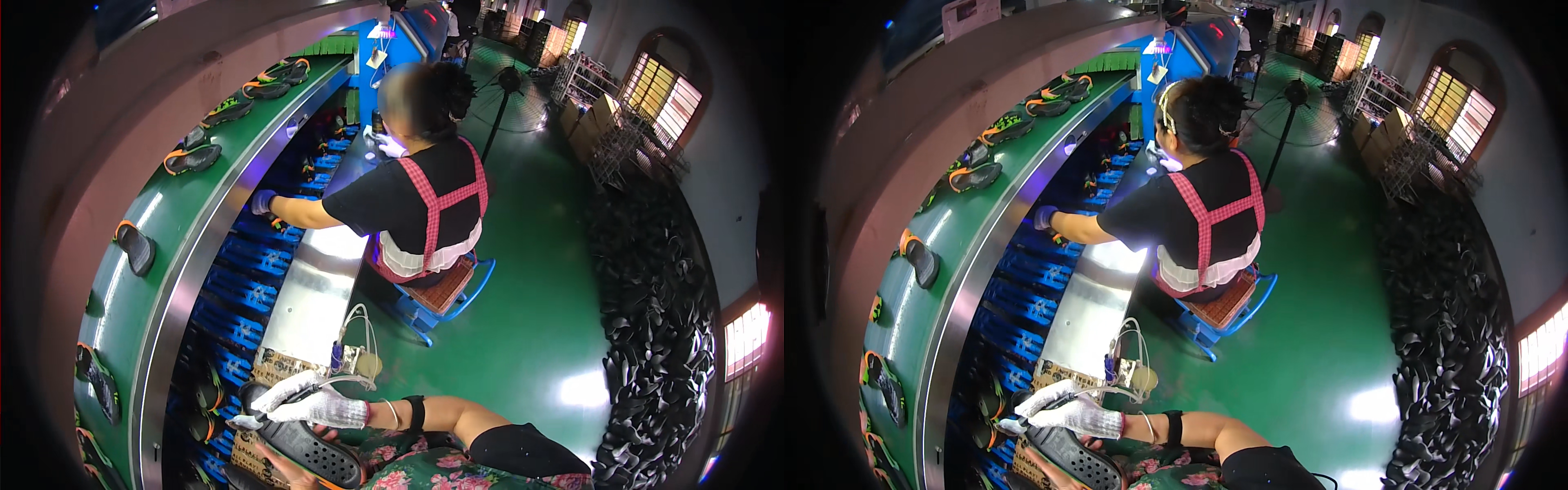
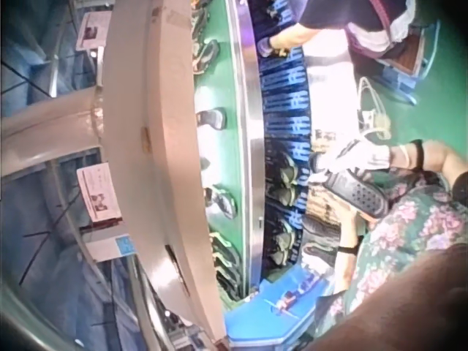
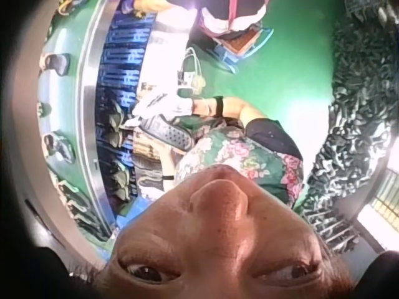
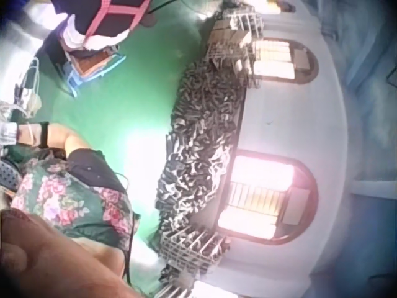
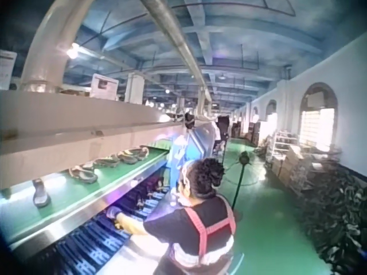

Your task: Apply adhesive or primer to the bottom edges and center of shoe soles using a brush.

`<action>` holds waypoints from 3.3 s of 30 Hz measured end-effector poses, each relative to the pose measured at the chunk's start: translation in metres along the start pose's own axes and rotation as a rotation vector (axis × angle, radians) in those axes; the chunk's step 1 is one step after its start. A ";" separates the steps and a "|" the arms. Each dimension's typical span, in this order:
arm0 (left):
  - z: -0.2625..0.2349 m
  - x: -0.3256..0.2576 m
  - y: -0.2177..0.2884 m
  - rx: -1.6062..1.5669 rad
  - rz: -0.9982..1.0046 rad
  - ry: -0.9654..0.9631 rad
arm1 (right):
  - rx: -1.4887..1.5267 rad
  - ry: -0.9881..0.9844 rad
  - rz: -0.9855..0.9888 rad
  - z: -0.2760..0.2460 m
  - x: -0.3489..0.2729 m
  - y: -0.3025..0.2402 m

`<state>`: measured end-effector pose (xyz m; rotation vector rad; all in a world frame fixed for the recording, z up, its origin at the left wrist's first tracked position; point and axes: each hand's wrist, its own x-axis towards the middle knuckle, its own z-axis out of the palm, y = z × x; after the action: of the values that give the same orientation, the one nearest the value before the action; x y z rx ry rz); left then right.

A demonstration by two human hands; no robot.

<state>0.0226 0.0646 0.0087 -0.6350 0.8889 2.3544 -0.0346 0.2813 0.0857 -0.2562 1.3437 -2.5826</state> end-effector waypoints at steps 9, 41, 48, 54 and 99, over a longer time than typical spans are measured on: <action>-0.007 0.005 0.013 -0.416 0.346 -0.290 | -0.163 -0.079 -0.280 0.020 0.001 -0.016; 0.005 0.002 -0.025 -0.025 0.383 -0.188 | -0.919 -0.257 -0.692 0.045 0.002 -0.002; -0.030 0.030 -0.035 -0.100 0.508 -0.175 | -0.862 -0.249 -0.656 0.043 0.004 -0.004; -0.021 0.030 -0.018 -0.011 0.480 -0.184 | -0.791 -0.176 -0.600 0.042 0.006 0.003; 0.016 0.032 0.066 -0.083 0.378 -0.530 | -0.815 -0.409 -0.584 0.012 -0.029 0.017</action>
<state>-0.0457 0.0438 0.0301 0.1558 0.7114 2.7051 -0.0019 0.2700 0.0772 -1.3895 2.2991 -1.9718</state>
